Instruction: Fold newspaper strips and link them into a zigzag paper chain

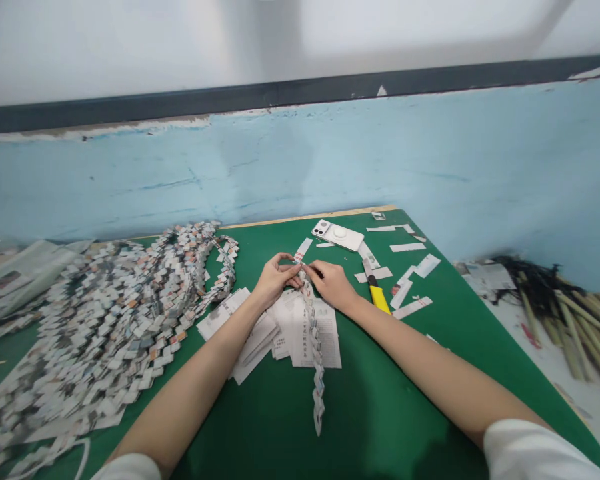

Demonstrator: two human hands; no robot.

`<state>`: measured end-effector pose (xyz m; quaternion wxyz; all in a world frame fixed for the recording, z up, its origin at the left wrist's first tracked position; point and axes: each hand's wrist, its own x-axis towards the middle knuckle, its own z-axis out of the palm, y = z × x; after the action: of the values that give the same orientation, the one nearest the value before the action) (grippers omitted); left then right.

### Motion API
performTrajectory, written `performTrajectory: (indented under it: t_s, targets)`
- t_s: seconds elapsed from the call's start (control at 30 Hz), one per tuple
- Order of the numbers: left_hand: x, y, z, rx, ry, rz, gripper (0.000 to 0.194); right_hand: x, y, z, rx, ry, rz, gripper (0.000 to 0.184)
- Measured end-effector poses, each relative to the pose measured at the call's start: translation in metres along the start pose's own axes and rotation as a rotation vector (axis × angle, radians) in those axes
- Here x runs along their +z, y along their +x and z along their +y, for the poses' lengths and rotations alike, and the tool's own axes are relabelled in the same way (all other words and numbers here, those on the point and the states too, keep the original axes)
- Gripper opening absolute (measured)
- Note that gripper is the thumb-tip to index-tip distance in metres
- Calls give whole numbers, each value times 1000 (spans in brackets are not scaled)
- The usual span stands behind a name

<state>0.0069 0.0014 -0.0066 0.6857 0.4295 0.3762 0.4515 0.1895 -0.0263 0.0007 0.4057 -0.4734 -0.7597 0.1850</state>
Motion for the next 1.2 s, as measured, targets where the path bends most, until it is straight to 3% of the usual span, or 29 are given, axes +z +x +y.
performTrajectory:
  t_s: [0.13,0.23,0.37,0.8,1.2]
  targets:
    - [-1,-1,1,27,-10,-31,69,-4,3,-1,44,119,-89,26]
    - [-1,-3,4,13,-11,-59,68,-3,5,0,97,239,-75,22]
    - [-1,-5,6,-2,1,-91,67,-2,7,2,113,434,-116,28]
    - [0,-10,12,-48,65,-132,69,-5,11,12,171,668,-237,32]
    - [6,-8,10,-34,70,-106,49,-2,10,9,201,580,-43,33]
